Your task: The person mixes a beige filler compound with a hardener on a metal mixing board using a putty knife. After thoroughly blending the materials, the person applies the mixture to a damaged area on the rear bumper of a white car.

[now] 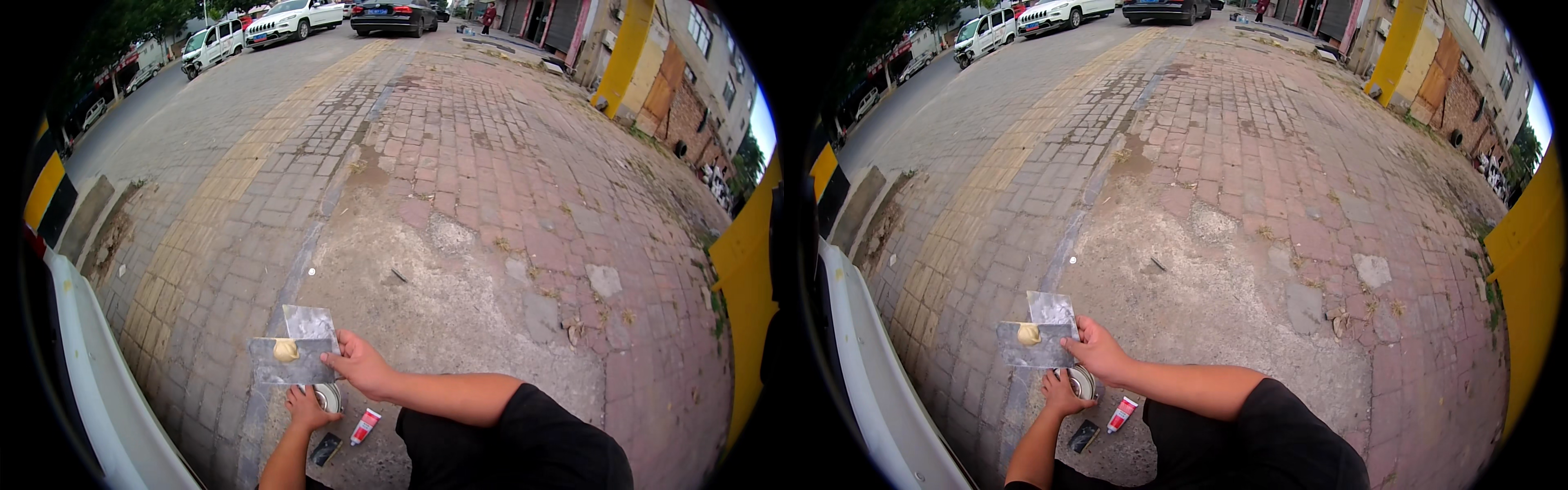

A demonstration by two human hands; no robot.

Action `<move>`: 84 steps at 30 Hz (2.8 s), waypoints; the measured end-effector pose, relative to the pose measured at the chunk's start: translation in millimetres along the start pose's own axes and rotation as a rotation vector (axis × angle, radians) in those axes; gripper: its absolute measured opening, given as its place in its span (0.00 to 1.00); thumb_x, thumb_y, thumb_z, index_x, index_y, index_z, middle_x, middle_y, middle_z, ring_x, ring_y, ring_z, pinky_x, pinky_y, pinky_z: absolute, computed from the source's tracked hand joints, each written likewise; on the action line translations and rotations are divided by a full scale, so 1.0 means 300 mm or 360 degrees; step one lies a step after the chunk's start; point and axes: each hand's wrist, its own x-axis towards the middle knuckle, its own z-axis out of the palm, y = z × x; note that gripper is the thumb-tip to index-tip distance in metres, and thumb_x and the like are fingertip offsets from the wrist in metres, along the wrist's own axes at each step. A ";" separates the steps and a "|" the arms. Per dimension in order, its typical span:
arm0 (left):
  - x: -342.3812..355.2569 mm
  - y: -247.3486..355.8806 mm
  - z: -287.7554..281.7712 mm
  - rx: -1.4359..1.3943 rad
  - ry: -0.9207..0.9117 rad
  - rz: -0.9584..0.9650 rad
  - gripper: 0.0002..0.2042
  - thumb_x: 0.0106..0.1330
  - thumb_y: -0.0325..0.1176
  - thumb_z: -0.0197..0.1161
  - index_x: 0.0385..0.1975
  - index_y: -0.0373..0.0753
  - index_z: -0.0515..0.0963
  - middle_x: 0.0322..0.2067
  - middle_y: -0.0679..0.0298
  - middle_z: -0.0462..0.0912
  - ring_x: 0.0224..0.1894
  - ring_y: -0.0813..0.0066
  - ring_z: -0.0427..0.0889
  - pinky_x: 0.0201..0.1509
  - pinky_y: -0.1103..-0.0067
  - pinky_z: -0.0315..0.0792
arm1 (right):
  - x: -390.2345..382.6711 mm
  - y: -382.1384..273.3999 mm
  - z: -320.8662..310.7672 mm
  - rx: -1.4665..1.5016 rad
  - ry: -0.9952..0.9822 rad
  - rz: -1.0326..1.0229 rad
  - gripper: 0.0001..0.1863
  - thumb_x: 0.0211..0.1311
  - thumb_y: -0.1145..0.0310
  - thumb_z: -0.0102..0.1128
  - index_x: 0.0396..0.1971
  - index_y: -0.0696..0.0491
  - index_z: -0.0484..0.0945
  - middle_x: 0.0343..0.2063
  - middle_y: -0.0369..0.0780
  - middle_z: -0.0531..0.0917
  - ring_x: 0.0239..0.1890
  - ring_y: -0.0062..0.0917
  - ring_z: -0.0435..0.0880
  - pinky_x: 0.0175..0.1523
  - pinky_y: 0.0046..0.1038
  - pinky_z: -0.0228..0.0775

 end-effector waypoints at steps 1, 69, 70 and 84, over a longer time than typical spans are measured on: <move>0.000 -0.002 0.006 0.0000 0.0043 0.0008 0.59 0.28 0.60 0.79 0.62 0.35 0.58 0.64 0.36 0.51 0.68 0.35 0.47 0.68 0.46 0.45 | -0.005 -0.014 0.010 0.0003 0.0022 0.0018 0.15 0.68 0.78 0.52 0.53 0.58 0.67 0.43 0.38 0.82 0.43 0.17 0.81 0.47 0.23 0.75; 0.082 0.092 0.028 -0.0216 0.0160 -0.0178 0.50 0.53 0.70 0.58 0.66 0.32 0.61 0.69 0.40 0.50 0.73 0.38 0.39 0.70 0.43 0.26 | 0.030 0.054 -0.002 -0.0084 -0.0059 0.0038 0.15 0.68 0.76 0.53 0.53 0.56 0.68 0.43 0.38 0.83 0.43 0.18 0.82 0.45 0.24 0.77; 0.087 0.082 0.054 -0.0107 0.0048 -0.0290 0.49 0.53 0.70 0.58 0.64 0.32 0.64 0.69 0.40 0.51 0.72 0.37 0.40 0.70 0.43 0.26 | 0.032 0.059 -0.003 -0.0102 -0.0047 0.0043 0.15 0.68 0.76 0.53 0.53 0.55 0.68 0.43 0.38 0.83 0.42 0.18 0.82 0.45 0.24 0.77; 0.080 0.129 0.021 -0.0437 0.0520 0.0002 0.48 0.51 0.66 0.62 0.70 0.45 0.57 0.71 0.48 0.52 0.74 0.45 0.41 0.70 0.42 0.27 | 0.045 0.050 -0.001 -0.0076 -0.0030 0.0068 0.15 0.68 0.76 0.53 0.53 0.57 0.68 0.44 0.38 0.82 0.44 0.19 0.82 0.46 0.26 0.77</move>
